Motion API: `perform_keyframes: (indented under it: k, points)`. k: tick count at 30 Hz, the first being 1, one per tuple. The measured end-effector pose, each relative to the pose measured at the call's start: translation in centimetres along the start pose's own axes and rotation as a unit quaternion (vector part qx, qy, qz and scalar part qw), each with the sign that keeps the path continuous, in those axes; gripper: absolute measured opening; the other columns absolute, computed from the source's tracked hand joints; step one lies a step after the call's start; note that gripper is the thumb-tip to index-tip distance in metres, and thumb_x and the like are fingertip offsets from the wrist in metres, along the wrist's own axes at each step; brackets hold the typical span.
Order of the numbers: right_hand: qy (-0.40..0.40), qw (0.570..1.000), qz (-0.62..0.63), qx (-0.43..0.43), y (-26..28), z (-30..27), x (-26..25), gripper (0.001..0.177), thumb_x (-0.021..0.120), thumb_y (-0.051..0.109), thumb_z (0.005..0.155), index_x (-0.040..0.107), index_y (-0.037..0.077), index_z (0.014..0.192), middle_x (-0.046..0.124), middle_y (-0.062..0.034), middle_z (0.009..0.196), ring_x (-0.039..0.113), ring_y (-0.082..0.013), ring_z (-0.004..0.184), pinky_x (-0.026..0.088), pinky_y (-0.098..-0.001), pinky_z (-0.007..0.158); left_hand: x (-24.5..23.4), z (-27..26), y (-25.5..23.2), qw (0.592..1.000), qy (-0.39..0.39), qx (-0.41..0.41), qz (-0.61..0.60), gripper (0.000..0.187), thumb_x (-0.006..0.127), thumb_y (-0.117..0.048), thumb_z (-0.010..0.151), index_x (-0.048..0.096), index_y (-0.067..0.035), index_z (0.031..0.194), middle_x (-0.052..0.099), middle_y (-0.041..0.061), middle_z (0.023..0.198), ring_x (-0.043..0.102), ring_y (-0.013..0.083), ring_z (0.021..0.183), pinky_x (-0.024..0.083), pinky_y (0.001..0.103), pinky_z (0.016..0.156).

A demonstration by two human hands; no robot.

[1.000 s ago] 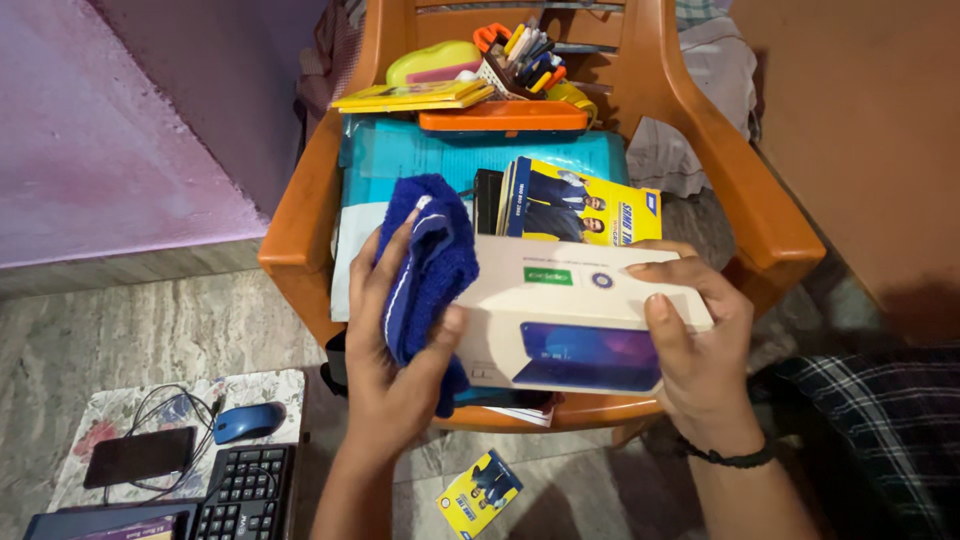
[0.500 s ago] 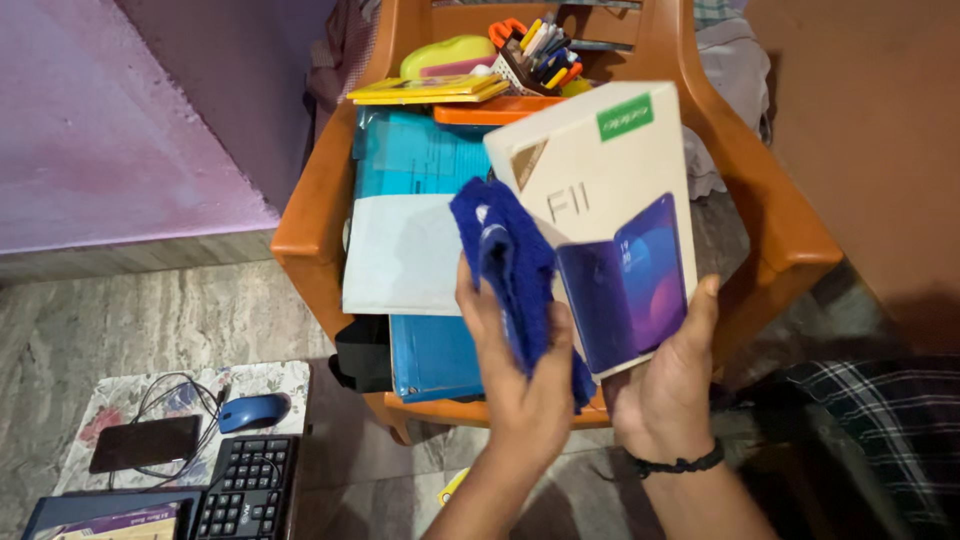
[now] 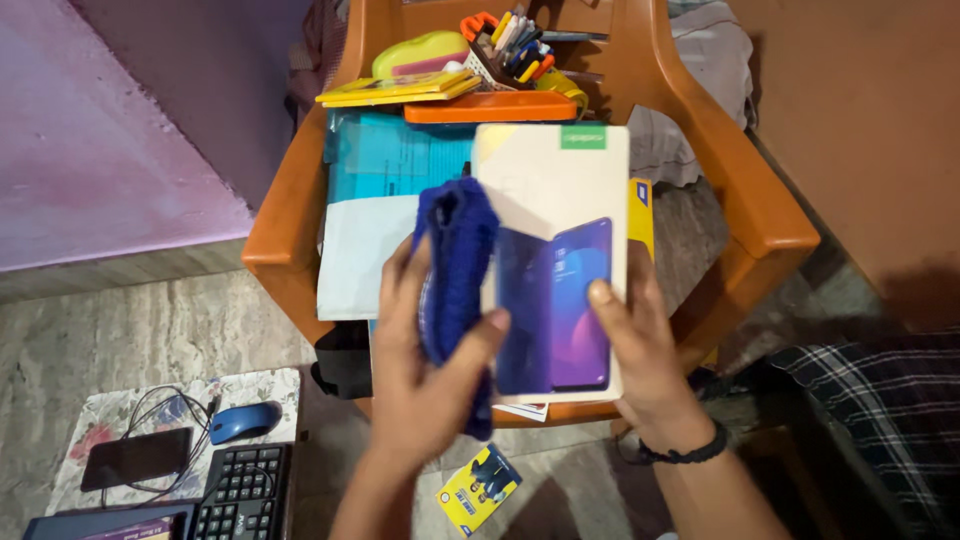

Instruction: The person wipes several small cardboard boxes with a blue cloth. They pick up each box from a chair, wipe its surfaces, and place it on a nearby bed. The person handles the boxes one at a time.

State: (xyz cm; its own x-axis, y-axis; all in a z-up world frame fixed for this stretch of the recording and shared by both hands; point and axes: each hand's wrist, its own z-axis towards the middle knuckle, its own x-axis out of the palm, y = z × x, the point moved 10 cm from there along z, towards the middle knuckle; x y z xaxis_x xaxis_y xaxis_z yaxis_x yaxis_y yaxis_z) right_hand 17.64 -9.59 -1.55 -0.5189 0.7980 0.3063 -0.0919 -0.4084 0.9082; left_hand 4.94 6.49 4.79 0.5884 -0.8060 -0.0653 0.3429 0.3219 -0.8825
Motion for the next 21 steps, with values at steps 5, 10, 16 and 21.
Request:
perform_keyframes:
  k: [5, 10, 16, 21]
  points:
    - [-0.046, 0.991, 0.126, -0.013, 1.6, -0.1, -0.9, 0.057, 0.049, 0.038, 0.106, 0.042, 0.001, 0.148, 0.061, -0.0125, 0.135, 0.063, -0.0225, 0.12, 0.054, -0.0374, 0.104, 2.2, -1.0, -3.5, 0.994, 0.027, 0.076, 0.068, 0.073, 0.078, -0.016, 0.088, 0.05, 0.0, 0.153, 0.046, 0.026, 0.151, 0.059, 0.0351, 0.138, 0.049, 0.039, 0.115]
    - [-0.095, 0.973, 0.208, 0.02, 0.4, -0.7, -1.3, 0.059, 0.035, 0.048, 0.109, 0.049, 0.005, 0.146, 0.066, -0.0113, 0.128, 0.067, -0.0227, 0.11, 0.055, -0.038, 0.093, 3.6, -3.0, -5.6, 0.987, -0.048, 0.13, 0.084, 0.073, 0.081, -0.018, 0.09, 0.049, -0.001, 0.153, 0.046, 0.026, 0.152, 0.049, 0.0393, 0.145, 0.042, 0.043, 0.123]
    - [-0.218, 0.975, 0.026, 0.013, -0.9, -3.8, -2.9, 0.064, 0.029, 0.053, 0.109, 0.049, 0.002, 0.141, 0.061, -0.0081, 0.128, 0.058, -0.0191, 0.112, 0.047, -0.0359, 0.1, 4.2, -4.8, -4.1, 0.978, -0.146, 0.131, 0.068, 0.097, 0.089, -0.025, 0.086, 0.032, 0.001, 0.16, 0.037, 0.029, 0.159, 0.034, 0.0435, 0.153, 0.038, 0.049, 0.126]
    - [-0.183, 0.983, 0.013, -0.032, -0.5, -4.5, -1.6, 0.065, 0.025, 0.052, 0.11, 0.05, -0.001, 0.139, 0.06, -0.0091, 0.13, 0.056, -0.0191, 0.116, 0.045, -0.0327, 0.104, 4.4, -5.8, -3.0, 0.977, -0.166, 0.118, 0.055, 0.098, 0.089, -0.02, 0.086, 0.027, 0.0, 0.159, 0.03, 0.03, 0.159, 0.036, 0.0418, 0.15, 0.035, 0.049, 0.125]
